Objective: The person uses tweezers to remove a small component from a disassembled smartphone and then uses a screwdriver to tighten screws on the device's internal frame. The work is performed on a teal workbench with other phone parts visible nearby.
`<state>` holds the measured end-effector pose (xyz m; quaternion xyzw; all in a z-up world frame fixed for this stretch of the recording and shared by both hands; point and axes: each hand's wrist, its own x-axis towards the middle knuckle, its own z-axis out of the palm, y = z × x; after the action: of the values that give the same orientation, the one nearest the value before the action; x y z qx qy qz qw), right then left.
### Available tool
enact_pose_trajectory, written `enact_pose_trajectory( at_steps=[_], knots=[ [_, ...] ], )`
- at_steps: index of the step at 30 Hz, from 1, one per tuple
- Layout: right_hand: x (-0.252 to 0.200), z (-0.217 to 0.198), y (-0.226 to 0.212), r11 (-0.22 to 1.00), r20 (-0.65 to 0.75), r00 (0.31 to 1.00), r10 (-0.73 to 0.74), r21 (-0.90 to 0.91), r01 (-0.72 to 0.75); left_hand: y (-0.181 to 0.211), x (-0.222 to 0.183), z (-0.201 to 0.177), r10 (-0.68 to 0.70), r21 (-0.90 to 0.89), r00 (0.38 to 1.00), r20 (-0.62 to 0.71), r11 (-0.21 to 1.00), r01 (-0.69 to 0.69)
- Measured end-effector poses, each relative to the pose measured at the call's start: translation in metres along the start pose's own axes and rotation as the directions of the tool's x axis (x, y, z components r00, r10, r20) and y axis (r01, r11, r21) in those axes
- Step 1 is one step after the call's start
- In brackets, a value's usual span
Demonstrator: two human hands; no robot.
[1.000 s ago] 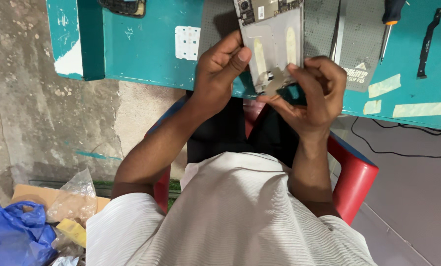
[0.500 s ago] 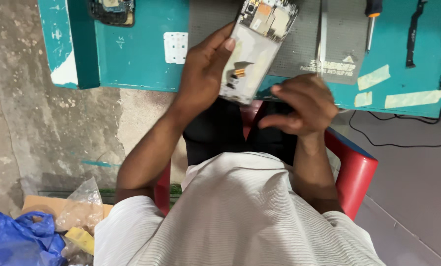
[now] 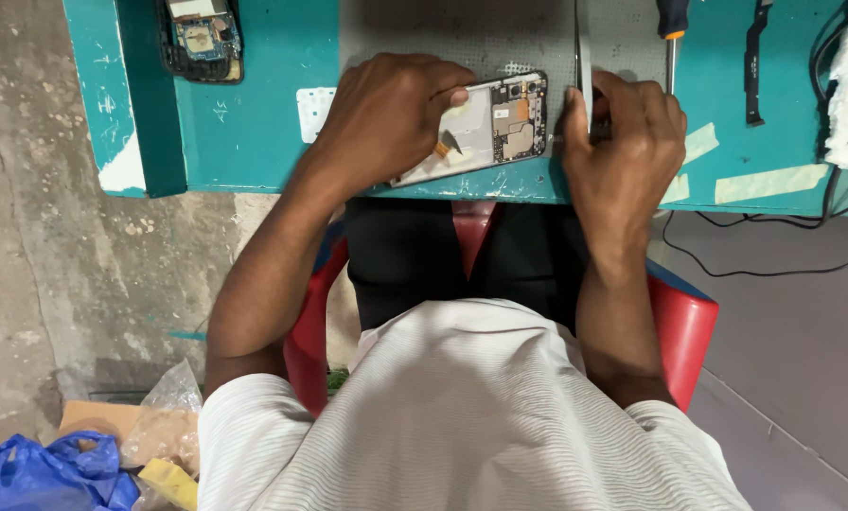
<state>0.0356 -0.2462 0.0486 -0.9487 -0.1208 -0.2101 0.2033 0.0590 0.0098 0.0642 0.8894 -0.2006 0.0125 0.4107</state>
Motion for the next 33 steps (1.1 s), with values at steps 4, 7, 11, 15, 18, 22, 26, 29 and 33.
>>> enact_pose_trajectory(
  at_steps=[4, 7, 11, 15, 18, 22, 26, 29, 33],
  knots=[
    [-0.012, -0.003, 0.011, 0.998, -0.025, 0.998, 0.060, -0.029, -0.061, -0.007, 0.005, 0.002, 0.106, 0.120, 0.994, 0.001, 0.987, -0.105],
    [-0.014, -0.005, 0.022, 0.992, -0.059, 0.995, 0.075, -0.095, -0.080, -0.012, 0.008, 0.002, 0.207, 0.207, 0.978, -0.013, 0.958, -0.200],
    [-0.009, -0.002, 0.032, 0.983, -0.064, 0.996, 0.065, -0.167, -0.075, -0.019, 0.021, 0.007, 0.301, 0.288, 0.953, 0.019, 0.912, -0.294],
    [0.006, 0.003, 0.034, 0.984, -0.078, 0.997, 0.017, -0.177, -0.030, -0.021, 0.040, 0.006, 0.264, 0.279, 0.960, 0.089, 0.919, -0.279],
    [0.009, 0.003, 0.032, 0.987, -0.076, 0.997, 0.016, -0.158, -0.028, -0.023, 0.050, -0.004, 0.298, 0.318, 0.946, 0.124, 0.892, -0.323],
    [0.006, 0.005, 0.028, 0.990, -0.081, 0.996, 0.031, -0.131, -0.042, -0.027, 0.058, -0.017, 0.272, 0.248, 0.925, 0.264, 0.908, -0.338],
    [0.010, 0.002, 0.022, 0.992, -0.064, 0.997, 0.040, -0.121, -0.048, -0.030, 0.061, -0.020, 0.278, 0.226, 0.914, 0.297, 0.909, -0.350],
    [0.014, -0.002, 0.016, 0.994, -0.064, 0.998, 0.013, -0.103, -0.019, -0.037, 0.059, -0.018, 0.285, 0.179, 0.912, 0.295, 0.921, -0.346],
    [0.014, -0.003, 0.008, 0.997, -0.078, 0.997, -0.004, -0.078, -0.002, -0.040, 0.055, -0.013, 0.295, 0.109, 0.924, 0.245, 0.938, -0.328]
  ],
)
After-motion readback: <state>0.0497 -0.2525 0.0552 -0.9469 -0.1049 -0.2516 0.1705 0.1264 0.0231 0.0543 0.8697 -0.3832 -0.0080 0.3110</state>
